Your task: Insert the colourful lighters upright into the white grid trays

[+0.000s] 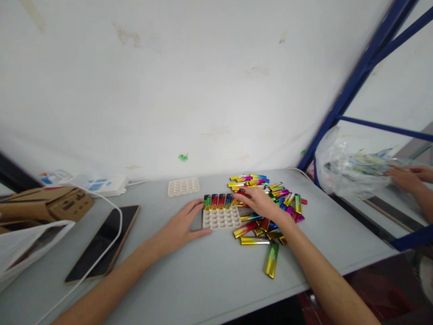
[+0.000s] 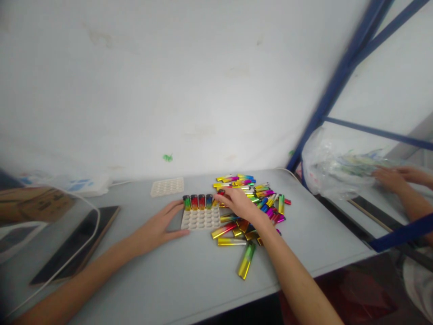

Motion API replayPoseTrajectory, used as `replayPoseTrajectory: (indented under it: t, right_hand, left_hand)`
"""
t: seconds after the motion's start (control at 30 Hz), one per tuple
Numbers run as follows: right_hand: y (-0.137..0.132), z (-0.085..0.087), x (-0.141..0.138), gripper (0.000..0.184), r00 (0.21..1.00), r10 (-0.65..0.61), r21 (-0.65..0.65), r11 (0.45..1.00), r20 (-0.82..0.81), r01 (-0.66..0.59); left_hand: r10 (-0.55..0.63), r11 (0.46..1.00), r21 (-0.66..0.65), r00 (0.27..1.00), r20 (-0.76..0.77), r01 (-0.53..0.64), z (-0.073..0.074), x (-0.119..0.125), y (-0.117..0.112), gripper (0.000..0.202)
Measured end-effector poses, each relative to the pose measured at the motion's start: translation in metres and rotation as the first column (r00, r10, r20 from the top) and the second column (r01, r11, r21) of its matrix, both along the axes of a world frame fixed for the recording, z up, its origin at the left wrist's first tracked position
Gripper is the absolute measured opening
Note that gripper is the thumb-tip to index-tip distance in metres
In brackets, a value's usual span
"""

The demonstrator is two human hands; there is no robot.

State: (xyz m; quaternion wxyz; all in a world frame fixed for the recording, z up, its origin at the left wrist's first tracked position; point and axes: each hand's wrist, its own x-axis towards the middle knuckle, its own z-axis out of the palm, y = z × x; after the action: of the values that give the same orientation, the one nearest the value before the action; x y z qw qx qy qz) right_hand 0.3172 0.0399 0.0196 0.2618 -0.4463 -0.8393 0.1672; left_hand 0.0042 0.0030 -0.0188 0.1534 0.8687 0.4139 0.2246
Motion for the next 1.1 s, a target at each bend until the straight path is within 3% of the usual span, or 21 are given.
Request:
replayPoseTrajectory:
  t: [0.13, 0.67, 0.9, 1.1]
  right_hand:
    - [-0.002, 0.003, 0.007, 0.041, 0.994, 0.11, -0.106, 0.988, 0.004, -0.109]
    - [-0.001, -0.004, -0.001, 0.027, 0.984, 0.088, -0.012, 0.996, 0.158, -0.087]
    - [0.005, -0.014, -0.002, 0.025, 0.961, 0.139, 0.071, 0.985, 0.241, -0.16]
    - [0.005, -0.007, 0.009, 0.024, 0.973, 0.18, 0.023, 0.982, 0.146, -0.185]
  left_hand:
    - [0.0, 1.0, -0.006, 1.0, 0.003, 0.0, 0.001, 0.0, -0.001, 0.071]
    - [-0.004, 1.0, 0.005, 1.0, -0.028, 0.004, -0.001, -0.002, 0.003, 0.071]
    - [0.009, 1.0, 0.012, 0.999, -0.039, -0.009, -0.001, -0.003, 0.002, 0.072]
    - [0.011, 0.999, 0.033, 0.999, -0.03, -0.01, -0.003, -0.004, 0.003, 0.071]
